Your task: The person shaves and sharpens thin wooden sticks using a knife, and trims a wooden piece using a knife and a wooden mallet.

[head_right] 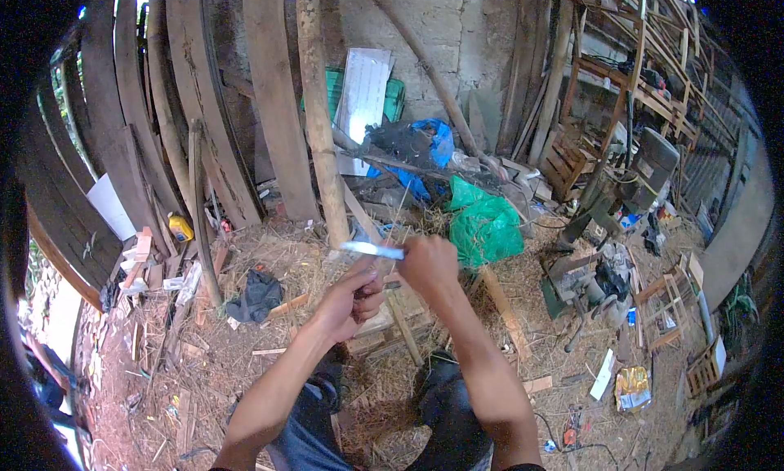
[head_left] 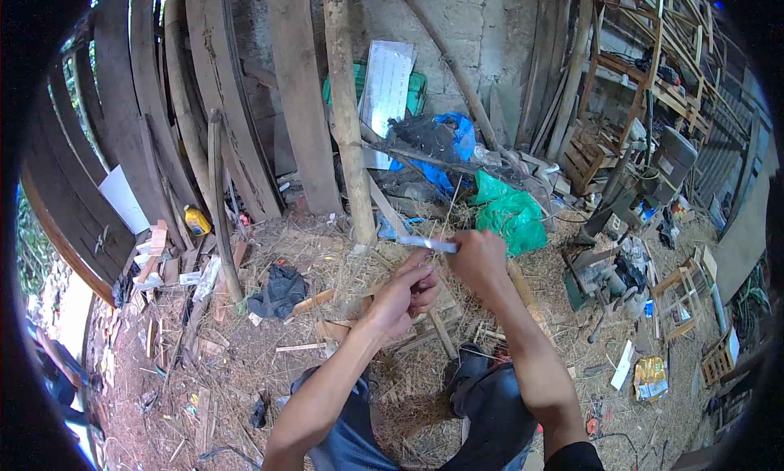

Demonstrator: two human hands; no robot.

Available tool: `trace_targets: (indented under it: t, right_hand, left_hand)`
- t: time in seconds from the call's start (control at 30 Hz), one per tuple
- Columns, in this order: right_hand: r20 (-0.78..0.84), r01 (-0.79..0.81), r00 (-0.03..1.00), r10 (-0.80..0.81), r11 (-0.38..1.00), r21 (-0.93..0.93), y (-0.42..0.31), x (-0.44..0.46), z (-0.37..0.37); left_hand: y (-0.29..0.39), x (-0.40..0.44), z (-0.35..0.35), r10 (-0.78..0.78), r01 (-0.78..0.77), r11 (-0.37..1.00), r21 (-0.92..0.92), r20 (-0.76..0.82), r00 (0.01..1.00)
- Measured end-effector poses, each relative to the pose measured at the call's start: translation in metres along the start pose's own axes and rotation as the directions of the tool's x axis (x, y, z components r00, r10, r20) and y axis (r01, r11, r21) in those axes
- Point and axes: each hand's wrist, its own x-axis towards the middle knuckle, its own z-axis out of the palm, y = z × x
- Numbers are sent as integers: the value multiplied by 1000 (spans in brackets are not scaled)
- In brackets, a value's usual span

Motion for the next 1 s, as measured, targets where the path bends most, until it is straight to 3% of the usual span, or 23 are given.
trace_targets:
  t: [0.07,0.13,0.2,0.27,0.33,0.37,0.4,0.5,0.57,0.6,0.67,0.73,0.8,0.83,0.87,0.97,1.0]
  right_hand:
    - [-67,-140,988,142,990,22,9,5,-6]
    - [-46,-118,992,120,992,41,9,3,-9]
    - [26,141,990,-141,990,-7,3,-3,-6]
    - [14,131,991,-131,991,4,-1,-3,-5]
    - [-70,-67,995,68,998,10,5,2,-9]
    - [-38,-154,987,154,988,-7,9,2,-16]
    - [-41,-150,988,149,989,-9,14,2,-16]
    - [-58,-99,993,99,995,15,20,1,-13]
    - [86,108,991,-104,993,-51,10,-2,-13]
    - [90,105,991,-100,993,-48,11,0,-13]
    - [-41,-278,960,277,961,-9,14,5,-15]
    - [-59,-259,965,257,966,-23,26,3,-9]
    - [36,172,984,-174,984,55,22,-3,-10]
    - [82,207,975,-206,978,-4,9,-5,-20]
    - [82,200,976,-199,980,-2,8,-3,-18]
    - [-27,-38,999,37,998,-45,9,-3,-7]
    - [-27,-34,999,33,998,-48,6,-3,-7]
  left_hand:
    - [1,-2,1,7,-7,999,35,-3,1000]
    - [0,-3,1,20,-20,998,68,-7,1000]
    - [-2,0,0,30,-27,997,67,-38,999]
    - [0,-1,2,23,-21,999,40,-49,999]
    - [-2,-4,3,11,-11,1000,9,-60,998]
    - [-2,-4,4,11,-10,1000,22,-40,999]
    - [-1,-4,5,14,-13,999,36,-18,1000]
    - [-6,-1,1,-5,6,999,43,-27,1000]
    - [-5,1,2,4,-2,999,45,-42,999]
    - [-5,0,2,4,-1,999,43,-58,998]
    - [-5,-2,2,5,-4,998,67,-13,1000]
    - [-5,-2,2,26,-30,995,95,36,999]
    - [-7,-1,1,1,-2,999,42,27,1000]
    - [-5,0,1,0,-1,999,44,26,1000]
    - [-3,0,2,-7,6,999,47,3,1000]
    - [-2,4,-1,5,-4,999,36,-41,999]
    - [-2,7,-3,36,-35,999,27,-64,997]
